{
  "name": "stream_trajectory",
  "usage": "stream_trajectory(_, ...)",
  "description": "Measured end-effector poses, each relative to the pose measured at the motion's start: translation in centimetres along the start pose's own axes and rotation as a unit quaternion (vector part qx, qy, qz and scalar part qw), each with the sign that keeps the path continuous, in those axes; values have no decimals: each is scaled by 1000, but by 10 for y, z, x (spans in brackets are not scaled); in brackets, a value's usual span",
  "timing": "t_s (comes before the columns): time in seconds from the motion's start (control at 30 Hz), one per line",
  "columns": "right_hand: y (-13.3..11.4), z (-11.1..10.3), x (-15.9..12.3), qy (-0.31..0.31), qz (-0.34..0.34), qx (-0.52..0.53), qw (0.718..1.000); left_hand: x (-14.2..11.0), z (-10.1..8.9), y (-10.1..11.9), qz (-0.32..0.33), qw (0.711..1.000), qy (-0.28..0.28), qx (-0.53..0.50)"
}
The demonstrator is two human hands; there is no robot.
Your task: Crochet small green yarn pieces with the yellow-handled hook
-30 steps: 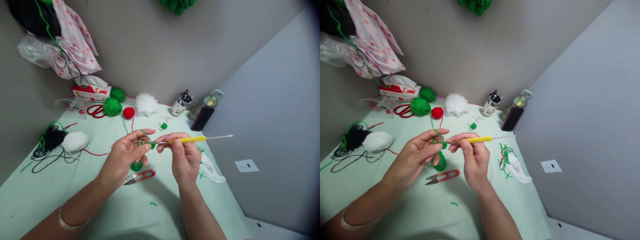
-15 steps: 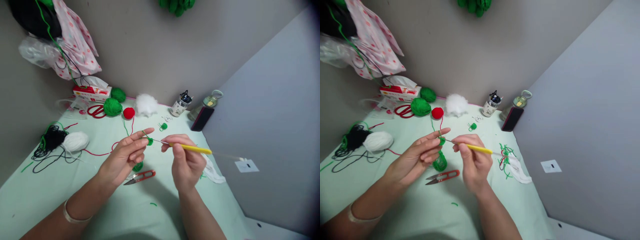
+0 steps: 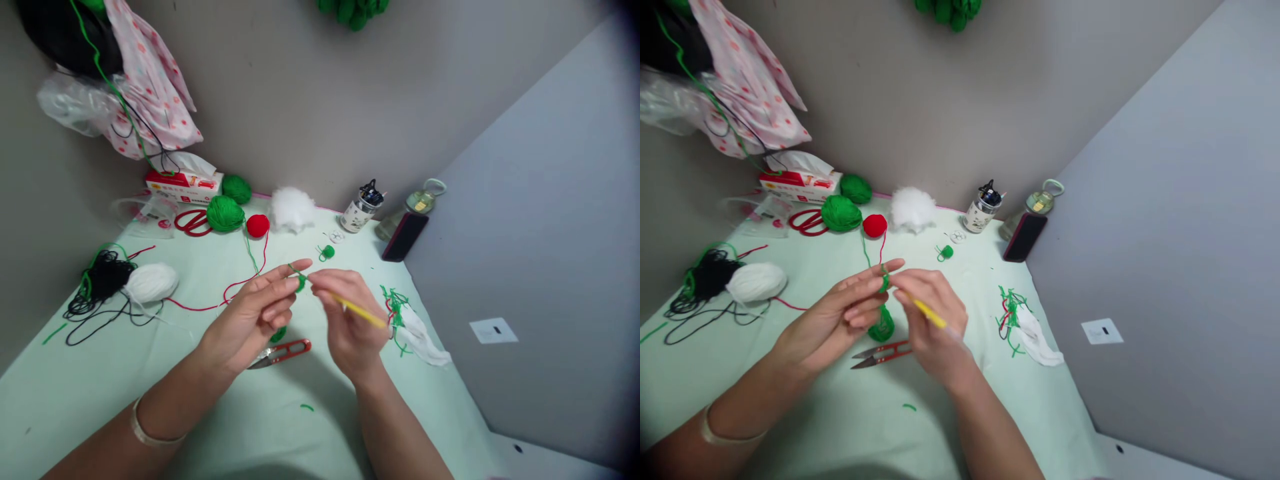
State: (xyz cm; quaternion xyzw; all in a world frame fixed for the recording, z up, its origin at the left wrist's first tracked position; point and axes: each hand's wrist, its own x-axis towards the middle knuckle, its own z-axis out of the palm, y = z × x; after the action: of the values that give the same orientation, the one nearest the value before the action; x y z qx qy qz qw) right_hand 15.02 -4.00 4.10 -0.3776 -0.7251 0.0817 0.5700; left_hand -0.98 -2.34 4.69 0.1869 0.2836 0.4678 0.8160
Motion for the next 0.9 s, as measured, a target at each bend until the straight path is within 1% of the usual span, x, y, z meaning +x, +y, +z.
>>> stream_trajectory(0.03,-1,-1,2,21,43,58,997,0,-1,1,6,1000,6,-3)
stream_trajectory(0.07,-1,-1,4,40,84,119,989,1,-1,1,17,1000,8,2)
stream_trajectory(0.1,-2,-1,6,48,119,168,978,1,-1,0,31,999,6,16)
stream_trajectory(0.13,-2,-1,8,43,141,202,968,0,-1,0,44,998,0,38)
stream_trajectory(0.17,-3,-1,8,29,152,221,963,0,-1,-2,57,996,-11,64)
stream_trajectory(0.23,-3,0,9,6,156,226,961,-1,0,-3,75,990,-15,115)
stream_trajectory(0.3,-3,1,8,12,163,228,960,-2,0,-4,88,984,-1,153)
stream_trajectory(0.43,-1,0,8,22,213,300,930,-4,-1,-1,96,978,1,185)
stream_trajectory(0.5,-1,-1,7,19,219,317,923,-6,-1,0,98,976,0,192)
stream_trajectory(0.53,-2,-2,7,18,214,310,926,-6,-1,1,99,975,1,197)
stream_trajectory(0.6,-4,-3,6,13,185,263,947,-7,-1,0,103,973,7,209)
stream_trajectory(0.67,-5,-3,3,4,113,178,978,-7,-1,-1,110,970,13,217)
stream_trajectory(0.73,-4,-3,1,-13,9,82,997,-7,-1,-3,120,969,22,214)
stream_trajectory(0.8,-2,-2,0,-30,-75,15,997,-6,-1,-5,126,971,27,201)
stream_trajectory(0.83,-1,-1,0,-33,-94,5,995,-6,-1,-5,126,972,26,196)
stream_trajectory(0.87,-1,0,0,-29,-94,9,995,-6,0,-5,125,973,23,194)
stream_trajectory(0.9,0,0,0,-20,-80,27,996,-6,0,-5,125,972,19,196)
